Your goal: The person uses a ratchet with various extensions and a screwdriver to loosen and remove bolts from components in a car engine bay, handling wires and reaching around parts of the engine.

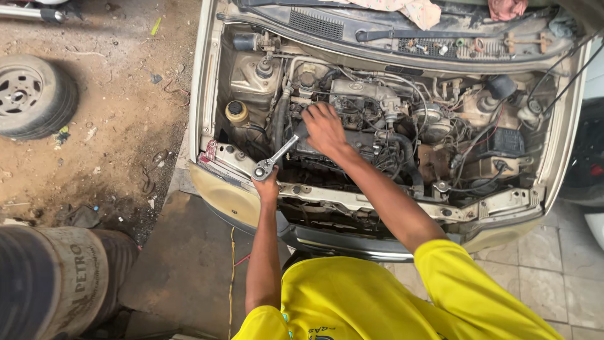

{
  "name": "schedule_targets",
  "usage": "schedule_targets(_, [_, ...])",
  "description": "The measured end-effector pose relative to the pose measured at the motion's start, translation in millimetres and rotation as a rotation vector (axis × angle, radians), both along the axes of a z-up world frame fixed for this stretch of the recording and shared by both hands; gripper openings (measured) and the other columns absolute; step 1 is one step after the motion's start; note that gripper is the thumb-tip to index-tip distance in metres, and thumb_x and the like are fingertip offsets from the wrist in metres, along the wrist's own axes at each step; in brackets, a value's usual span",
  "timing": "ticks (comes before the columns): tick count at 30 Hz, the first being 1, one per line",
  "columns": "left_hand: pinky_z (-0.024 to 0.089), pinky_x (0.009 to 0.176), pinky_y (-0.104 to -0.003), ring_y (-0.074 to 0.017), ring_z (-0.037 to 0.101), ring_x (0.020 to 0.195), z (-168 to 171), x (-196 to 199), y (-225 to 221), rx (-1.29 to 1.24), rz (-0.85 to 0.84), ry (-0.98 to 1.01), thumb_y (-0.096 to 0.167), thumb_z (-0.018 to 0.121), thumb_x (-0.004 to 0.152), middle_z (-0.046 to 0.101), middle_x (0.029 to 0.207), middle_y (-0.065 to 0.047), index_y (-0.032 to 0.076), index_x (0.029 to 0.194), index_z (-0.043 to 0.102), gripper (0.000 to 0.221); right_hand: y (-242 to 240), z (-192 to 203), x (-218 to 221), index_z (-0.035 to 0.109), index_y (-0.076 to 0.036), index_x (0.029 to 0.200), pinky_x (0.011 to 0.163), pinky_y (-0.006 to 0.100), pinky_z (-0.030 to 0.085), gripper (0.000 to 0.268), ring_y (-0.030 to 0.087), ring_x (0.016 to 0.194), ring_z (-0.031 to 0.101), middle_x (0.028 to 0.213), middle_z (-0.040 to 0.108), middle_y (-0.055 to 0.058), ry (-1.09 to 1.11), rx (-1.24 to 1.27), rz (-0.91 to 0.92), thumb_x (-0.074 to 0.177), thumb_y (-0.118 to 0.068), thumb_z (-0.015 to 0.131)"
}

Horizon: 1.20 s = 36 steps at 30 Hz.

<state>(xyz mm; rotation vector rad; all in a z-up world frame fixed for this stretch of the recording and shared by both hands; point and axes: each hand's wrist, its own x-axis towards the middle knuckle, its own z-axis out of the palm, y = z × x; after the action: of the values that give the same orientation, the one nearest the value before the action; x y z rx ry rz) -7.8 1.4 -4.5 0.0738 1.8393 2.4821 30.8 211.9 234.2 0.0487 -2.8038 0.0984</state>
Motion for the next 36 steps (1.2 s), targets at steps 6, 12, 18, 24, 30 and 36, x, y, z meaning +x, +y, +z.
schedule_targets(6, [0.051, 0.080, -0.031, -0.0131, 0.065, 0.089, -5, -4, 19, -0.124, 0.205, 0.162, 0.004, 0.078, 0.080, 0.069, 0.096, -0.003, 0.000, 0.104, 0.059, 0.030, 17, -2, 52, 0.066, -0.002, 0.112, 0.100, 0.044, 0.049, 0.060, 0.033, 0.109, 0.062, 0.109, 0.067, 0.015, -0.004, 0.022, -0.079, 0.058, -0.018, 0.084])
schedule_targets(12, [0.051, 0.077, -0.034, -0.0172, 0.063, 0.082, -3, -6, 41, -0.220, 0.033, 0.206, 0.004, 0.074, 0.082, 0.069, 0.084, -0.010, -0.003, 0.088, 0.067, 0.012, -24, -21, 173, 0.065, 0.000, 0.120, 0.058, 0.042, 0.060, 0.048, 0.033, 0.064, 0.073, 0.087, 0.074, 0.019, -0.242, -0.101, -0.315, 0.085, -0.033, 0.074])
schedule_targets(18, [0.045, 0.057, -0.034, -0.0083, 0.052, 0.068, 3, 9, 43, -0.296, -0.070, 0.261, 0.003, 0.065, 0.085, 0.060, 0.063, -0.004, -0.002, 0.077, 0.065, 0.009, -57, 0, 211, 0.056, 0.000, 0.125, 0.062, 0.050, 0.061, 0.058, 0.040, 0.065, 0.073, 0.085, 0.073, 0.025, -0.485, -0.325, -0.254, 0.082, -0.030, 0.078])
schedule_targets(24, [0.041, 0.057, -0.035, -0.0088, 0.047, 0.067, 13, -2, 26, -0.188, -0.099, 0.148, 0.006, 0.065, 0.090, 0.055, 0.066, -0.002, -0.003, 0.078, 0.065, 0.015, -17, 16, 149, 0.063, 0.002, 0.119, 0.097, 0.049, 0.050, 0.055, 0.037, 0.107, 0.066, 0.108, 0.070, 0.022, -0.284, -0.055, -0.195, 0.067, -0.006, 0.077])
schedule_targets(30, [0.051, 0.071, -0.032, -0.0126, 0.064, 0.079, 16, 11, 18, -0.287, 0.035, 0.220, 0.009, 0.084, 0.073, 0.067, 0.086, -0.003, -0.003, 0.097, 0.067, 0.031, 21, -18, 14, 0.060, 0.000, 0.133, 0.121, 0.050, 0.031, 0.065, 0.039, 0.141, 0.045, 0.142, 0.056, 0.025, -0.086, 0.149, -0.116, 0.069, 0.007, 0.070])
schedule_targets(36, [0.053, 0.075, -0.034, -0.0163, 0.064, 0.082, 7, 17, 18, -0.289, -0.101, 0.065, 0.013, 0.089, 0.079, 0.069, 0.088, -0.008, -0.003, 0.098, 0.064, 0.035, -8, -8, -60, 0.061, -0.006, 0.136, 0.124, 0.047, 0.026, 0.074, 0.033, 0.148, 0.035, 0.149, 0.055, 0.013, -0.027, 0.058, 0.113, 0.063, 0.007, 0.072])
